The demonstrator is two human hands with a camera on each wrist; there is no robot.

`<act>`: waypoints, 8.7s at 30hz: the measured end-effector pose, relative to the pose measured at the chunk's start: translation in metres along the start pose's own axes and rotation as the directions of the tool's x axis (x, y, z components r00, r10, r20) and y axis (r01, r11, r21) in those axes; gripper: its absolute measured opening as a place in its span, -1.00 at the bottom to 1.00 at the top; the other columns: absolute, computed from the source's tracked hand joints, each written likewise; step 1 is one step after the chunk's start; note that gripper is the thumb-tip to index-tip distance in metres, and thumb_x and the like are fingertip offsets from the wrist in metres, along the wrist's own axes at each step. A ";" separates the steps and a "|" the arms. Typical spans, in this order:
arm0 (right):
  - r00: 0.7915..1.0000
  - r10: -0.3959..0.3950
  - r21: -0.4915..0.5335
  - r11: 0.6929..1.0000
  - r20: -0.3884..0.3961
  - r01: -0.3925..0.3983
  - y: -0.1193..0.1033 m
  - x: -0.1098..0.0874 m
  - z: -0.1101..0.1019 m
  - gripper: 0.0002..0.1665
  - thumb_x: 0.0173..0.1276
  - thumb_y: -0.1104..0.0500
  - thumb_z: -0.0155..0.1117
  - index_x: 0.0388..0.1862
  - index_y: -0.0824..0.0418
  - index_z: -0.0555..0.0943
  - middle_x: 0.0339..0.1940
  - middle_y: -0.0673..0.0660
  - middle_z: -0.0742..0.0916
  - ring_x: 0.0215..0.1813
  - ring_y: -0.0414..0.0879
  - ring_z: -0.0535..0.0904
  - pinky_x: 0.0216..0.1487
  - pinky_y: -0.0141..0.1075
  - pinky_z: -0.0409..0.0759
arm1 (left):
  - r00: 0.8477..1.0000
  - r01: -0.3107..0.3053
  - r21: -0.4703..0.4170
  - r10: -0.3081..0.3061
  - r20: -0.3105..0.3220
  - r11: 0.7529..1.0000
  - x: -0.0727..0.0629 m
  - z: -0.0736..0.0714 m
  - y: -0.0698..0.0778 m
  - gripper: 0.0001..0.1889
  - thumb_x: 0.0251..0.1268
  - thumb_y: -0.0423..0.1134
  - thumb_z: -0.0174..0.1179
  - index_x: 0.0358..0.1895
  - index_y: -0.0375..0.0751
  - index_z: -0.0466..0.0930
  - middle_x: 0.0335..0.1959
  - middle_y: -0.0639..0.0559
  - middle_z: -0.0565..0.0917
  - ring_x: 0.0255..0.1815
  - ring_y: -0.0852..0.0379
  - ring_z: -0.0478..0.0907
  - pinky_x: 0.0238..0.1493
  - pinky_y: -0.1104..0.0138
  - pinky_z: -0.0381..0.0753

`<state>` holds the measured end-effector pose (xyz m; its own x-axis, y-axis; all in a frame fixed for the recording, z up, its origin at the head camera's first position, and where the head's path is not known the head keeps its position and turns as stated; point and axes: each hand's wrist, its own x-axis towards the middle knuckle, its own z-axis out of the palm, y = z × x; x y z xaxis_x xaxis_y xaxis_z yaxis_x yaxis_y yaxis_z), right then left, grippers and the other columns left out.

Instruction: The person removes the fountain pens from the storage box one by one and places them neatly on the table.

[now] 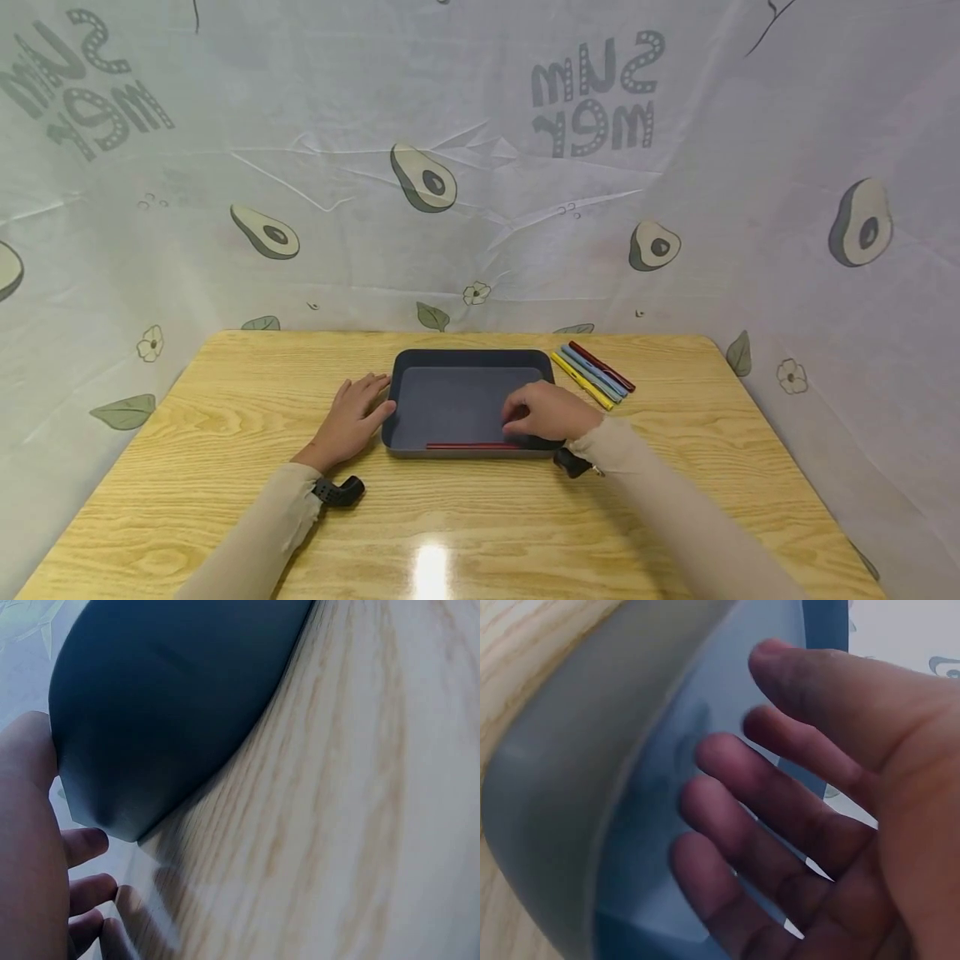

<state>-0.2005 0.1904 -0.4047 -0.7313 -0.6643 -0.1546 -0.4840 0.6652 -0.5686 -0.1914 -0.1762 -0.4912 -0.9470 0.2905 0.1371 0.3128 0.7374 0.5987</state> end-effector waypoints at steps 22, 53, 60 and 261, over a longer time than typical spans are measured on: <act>0.988 -0.030 0.080 0.997 0.154 0.018 0.003 0.002 0.002 -0.91 0.41 0.26 0.42 -0.32 0.12 0.76 -0.37 -0.12 0.73 -0.42 -0.30 0.57 -0.33 -0.39 0.61 | 1.000 -0.006 -0.004 0.006 0.016 1.000 0.004 -0.006 0.002 -0.35 0.62 0.10 0.04 0.58 -0.19 0.31 0.57 -0.23 0.33 0.64 -0.24 0.10 0.64 -0.18 -0.29; 0.987 0.076 0.133 0.990 -0.142 -0.057 0.006 -0.002 0.013 -0.92 0.45 0.20 0.40 -0.16 0.07 0.80 -0.23 -0.11 0.78 -0.30 -0.22 0.64 -0.30 -0.32 0.64 | 1.000 -0.010 -0.004 0.010 0.005 1.000 0.002 -0.004 0.000 -0.36 0.63 0.11 0.02 0.58 -0.19 0.32 0.56 -0.24 0.33 0.65 -0.24 0.09 0.65 -0.16 -0.28; 0.966 0.112 0.130 0.988 -0.232 -0.083 0.000 -0.002 0.017 -0.92 0.45 0.16 0.41 -0.16 0.08 0.81 -0.26 -0.11 0.78 -0.24 -0.22 0.67 -0.24 -0.29 0.67 | 1.000 -0.007 0.005 0.007 0.006 1.000 -0.002 -0.005 0.000 -0.36 0.63 0.09 0.04 0.58 -0.20 0.32 0.56 -0.24 0.33 0.65 -0.24 0.09 0.65 -0.16 -0.29; 0.434 0.364 0.246 0.920 -0.824 -0.303 0.014 -0.092 0.016 -0.76 0.57 0.13 0.24 0.00 0.24 0.74 -0.13 0.22 0.77 -0.25 -0.26 0.55 -0.41 -0.43 0.52 | 0.994 -0.098 -0.030 0.099 0.035 0.995 -0.026 -0.020 -0.017 -0.33 0.64 0.14 -0.02 0.62 -0.13 0.25 0.57 -0.20 0.32 0.65 -0.21 0.11 0.65 -0.13 -0.27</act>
<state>-0.1325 0.2553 -0.4118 -0.8893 0.2349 0.3923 -0.1052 0.7298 -0.6755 -0.1742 -0.2088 -0.4893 -0.9081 0.3835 0.1679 0.4020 0.6866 0.6058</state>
